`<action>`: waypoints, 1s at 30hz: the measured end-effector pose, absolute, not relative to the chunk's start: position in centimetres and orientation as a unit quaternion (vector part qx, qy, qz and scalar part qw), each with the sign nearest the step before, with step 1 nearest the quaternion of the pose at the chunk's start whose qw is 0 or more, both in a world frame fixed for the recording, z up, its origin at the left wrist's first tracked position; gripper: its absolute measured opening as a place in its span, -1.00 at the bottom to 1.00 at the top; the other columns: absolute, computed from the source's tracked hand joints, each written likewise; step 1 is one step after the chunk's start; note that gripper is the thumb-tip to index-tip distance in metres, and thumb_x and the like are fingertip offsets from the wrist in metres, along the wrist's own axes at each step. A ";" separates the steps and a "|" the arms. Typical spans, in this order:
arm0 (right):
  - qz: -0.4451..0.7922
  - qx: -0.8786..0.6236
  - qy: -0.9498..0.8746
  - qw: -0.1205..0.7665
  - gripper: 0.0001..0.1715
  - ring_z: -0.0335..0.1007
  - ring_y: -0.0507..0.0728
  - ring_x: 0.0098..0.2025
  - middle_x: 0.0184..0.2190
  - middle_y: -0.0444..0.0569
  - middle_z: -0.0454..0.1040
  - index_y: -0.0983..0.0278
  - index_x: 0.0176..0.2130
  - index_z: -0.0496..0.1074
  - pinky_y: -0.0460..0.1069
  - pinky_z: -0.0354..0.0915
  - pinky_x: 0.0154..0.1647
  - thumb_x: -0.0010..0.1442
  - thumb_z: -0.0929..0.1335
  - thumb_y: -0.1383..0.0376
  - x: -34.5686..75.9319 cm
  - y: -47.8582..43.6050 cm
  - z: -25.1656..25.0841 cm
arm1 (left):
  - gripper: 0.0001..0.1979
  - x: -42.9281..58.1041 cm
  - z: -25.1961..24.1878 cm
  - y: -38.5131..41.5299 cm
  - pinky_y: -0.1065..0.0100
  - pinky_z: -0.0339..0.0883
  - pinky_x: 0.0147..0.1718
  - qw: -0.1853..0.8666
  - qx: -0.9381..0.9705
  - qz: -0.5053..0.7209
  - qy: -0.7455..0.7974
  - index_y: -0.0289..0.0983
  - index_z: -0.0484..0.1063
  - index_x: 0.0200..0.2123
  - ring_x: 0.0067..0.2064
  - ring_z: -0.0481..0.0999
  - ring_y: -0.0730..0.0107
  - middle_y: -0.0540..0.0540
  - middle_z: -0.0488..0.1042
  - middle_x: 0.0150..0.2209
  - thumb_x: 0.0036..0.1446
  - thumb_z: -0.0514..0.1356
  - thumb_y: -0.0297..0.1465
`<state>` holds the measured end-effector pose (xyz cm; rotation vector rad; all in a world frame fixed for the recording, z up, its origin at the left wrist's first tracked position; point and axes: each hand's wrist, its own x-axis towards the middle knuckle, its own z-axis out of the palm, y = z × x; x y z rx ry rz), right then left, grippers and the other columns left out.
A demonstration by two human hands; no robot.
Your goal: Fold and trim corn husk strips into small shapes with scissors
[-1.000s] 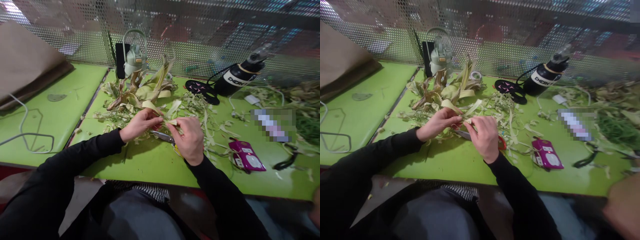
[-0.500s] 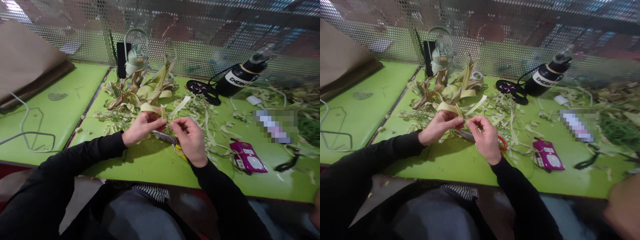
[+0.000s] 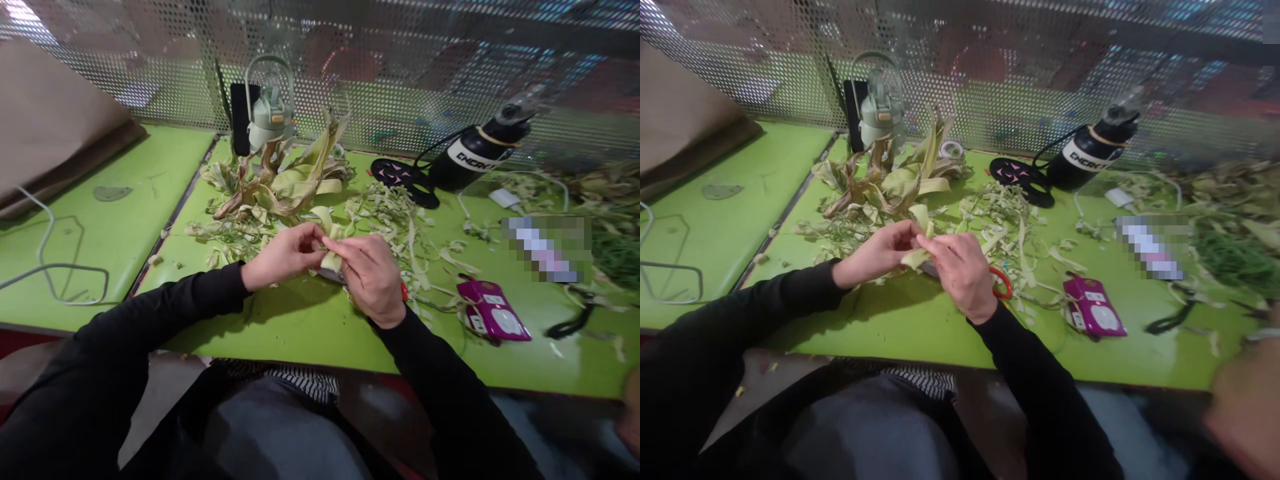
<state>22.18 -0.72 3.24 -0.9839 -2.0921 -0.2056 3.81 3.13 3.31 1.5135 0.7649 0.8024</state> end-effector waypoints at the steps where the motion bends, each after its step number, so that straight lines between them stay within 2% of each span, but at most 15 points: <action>1: -0.066 -0.397 -0.822 0.403 -0.71 0.47 0.13 -0.24 -0.27 -0.05 0.57 0.15 -0.01 0.48 0.07 0.40 -0.21 0.27 0.37 0.38 22.1 -0.7 3.3 | -0.84 3.8 3.3 3.1 0.51 0.18 -0.52 0.543 0.686 0.347 0.337 -0.31 0.33 -0.30 -0.51 0.33 0.61 0.09 0.38 -0.51 0.11 0.28 -0.42; 4: -0.004 -0.433 -0.794 0.426 -0.86 0.46 0.12 -0.30 -0.33 -0.07 0.55 0.18 -0.15 0.49 0.04 0.41 -0.27 0.24 0.42 0.33 22.0 -0.7 3.4 | -0.88 3.7 3.5 2.8 0.48 0.17 -0.47 0.429 0.761 0.325 0.362 -0.31 0.39 -0.32 -0.45 0.38 0.55 0.04 0.44 -0.47 0.09 0.29 -0.44; 6: 0.011 -0.439 -0.789 0.429 -0.91 0.48 0.12 -0.28 -0.32 -0.07 0.56 0.17 -0.21 0.52 0.05 0.42 -0.26 0.26 0.39 0.34 22.0 -0.7 3.4 | -0.89 3.8 3.7 2.8 0.46 0.18 -0.45 0.412 0.777 0.309 0.363 -0.32 0.42 -0.38 -0.44 0.39 0.55 0.00 0.49 -0.42 0.09 0.29 -0.41; 8: 0.002 -0.435 -0.794 0.424 -0.84 0.49 0.14 -0.23 -0.27 -0.04 0.55 0.15 -0.17 0.55 0.07 0.43 -0.23 0.29 0.36 0.35 22.1 -0.7 3.4 | -0.83 3.8 3.7 2.8 0.46 0.21 -0.45 0.442 0.764 0.319 0.347 -0.33 0.43 -0.39 -0.45 0.39 0.57 -0.06 0.51 -0.33 0.14 0.27 -0.33; 11: -0.014 -0.435 -0.798 0.418 -0.77 0.48 0.14 -0.20 -0.25 -0.03 0.52 0.15 -0.11 0.53 0.08 0.43 -0.22 0.31 0.32 0.38 22.1 -0.7 3.6 | -0.76 4.0 3.3 3.0 0.45 0.30 -0.43 0.534 0.705 0.356 0.302 -0.35 0.44 -0.27 -0.41 0.43 0.54 -0.08 0.49 -0.30 0.21 0.22 -0.25; 15: 0.011 -0.467 -0.767 0.440 -0.86 0.44 0.09 -0.31 -0.27 -0.05 0.52 0.18 -0.14 0.50 0.03 0.41 -0.30 0.29 0.36 0.34 21.9 -0.8 3.8 | -0.80 4.2 2.5 3.1 0.47 0.36 -0.40 0.597 0.649 0.390 0.266 -0.33 0.41 -0.25 -0.37 0.45 0.53 -0.02 0.45 -0.37 0.20 0.22 -0.29; 21: 0.076 -0.491 -0.741 0.453 -0.98 0.40 0.04 -0.39 -0.36 -0.12 0.49 0.21 -0.27 0.48 -0.02 0.37 -0.38 0.22 0.42 0.33 21.9 -0.7 3.9 | -0.89 4.2 2.3 3.0 0.49 0.33 -0.43 0.545 0.671 0.393 0.314 -0.32 0.42 -0.28 -0.43 0.39 0.58 -0.01 0.47 -0.38 0.19 0.22 -0.37; 23: 0.070 -0.489 -0.743 0.452 -0.95 0.39 0.04 -0.40 -0.38 -0.12 0.47 0.21 -0.31 0.46 -0.01 0.37 -0.38 0.21 0.43 0.33 22.0 -0.6 3.8 | -0.92 4.2 2.5 3.1 0.50 0.33 -0.47 0.558 0.662 0.389 0.315 -0.32 0.40 -0.29 -0.46 0.38 0.59 0.01 0.45 -0.39 0.17 0.22 -0.41; 27: 0.056 -0.482 -0.751 0.448 -0.95 0.47 0.10 -0.25 -0.26 -0.05 0.52 0.20 -0.30 0.46 0.03 0.41 -0.29 0.23 0.42 0.30 22.0 -0.6 3.8 | -0.89 4.2 2.8 3.1 0.52 0.33 -0.52 0.633 0.603 0.376 0.308 -0.30 0.33 -0.32 -0.48 0.36 0.61 0.05 0.38 -0.40 0.11 0.24 -0.47; 30: 0.073 -0.481 -0.753 0.443 -0.96 0.50 0.12 -0.23 -0.28 -0.08 0.56 0.19 -0.29 0.45 0.04 0.42 -0.24 0.23 0.42 0.31 22.0 -0.7 3.8 | -0.85 4.3 2.9 3.0 0.52 0.33 -0.53 0.686 0.544 0.356 0.328 -0.32 0.35 -0.29 -0.46 0.38 0.61 0.03 0.41 -0.38 0.05 0.26 -0.51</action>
